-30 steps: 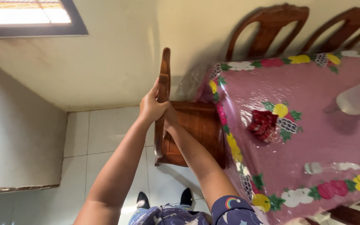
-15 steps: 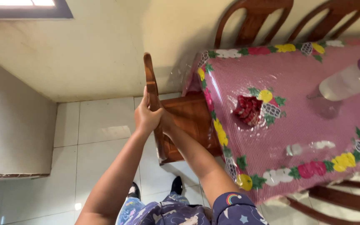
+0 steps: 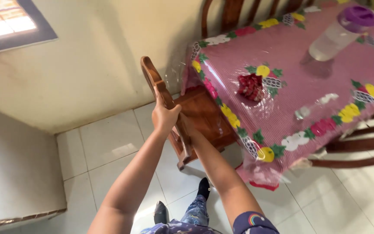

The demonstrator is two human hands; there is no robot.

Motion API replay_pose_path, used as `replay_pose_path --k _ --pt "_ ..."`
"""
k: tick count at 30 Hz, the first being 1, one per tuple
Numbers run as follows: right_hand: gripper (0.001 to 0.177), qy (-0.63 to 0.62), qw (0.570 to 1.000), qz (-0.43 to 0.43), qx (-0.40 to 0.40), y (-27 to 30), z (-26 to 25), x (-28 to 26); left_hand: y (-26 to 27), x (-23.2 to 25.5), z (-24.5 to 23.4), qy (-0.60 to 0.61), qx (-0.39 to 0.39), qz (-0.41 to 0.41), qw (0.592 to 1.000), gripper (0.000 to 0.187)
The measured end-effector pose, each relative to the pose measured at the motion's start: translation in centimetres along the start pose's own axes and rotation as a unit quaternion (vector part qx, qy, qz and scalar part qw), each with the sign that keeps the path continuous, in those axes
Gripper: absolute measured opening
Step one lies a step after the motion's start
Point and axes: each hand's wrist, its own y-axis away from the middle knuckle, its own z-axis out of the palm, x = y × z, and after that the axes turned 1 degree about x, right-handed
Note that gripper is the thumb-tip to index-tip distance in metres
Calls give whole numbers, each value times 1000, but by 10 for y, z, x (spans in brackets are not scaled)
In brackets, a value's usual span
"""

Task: Cleaning a dining table and wooden chair with a cleaning spray and cloth.

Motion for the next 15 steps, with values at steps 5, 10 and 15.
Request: replay_pose_path --k 5,10,15 --pt "44 315 934 -159 -58 60 -11 -41 -7 7 -4 -26 -11 -24 999 115" --pt "41 486 842 -226 66 60 -35 -51 -20 7 -4 -39 2 -20 999 113" --pt "40 527 802 -231 161 64 -30 -84 -31 1 2 -60 22 -32 997 114"
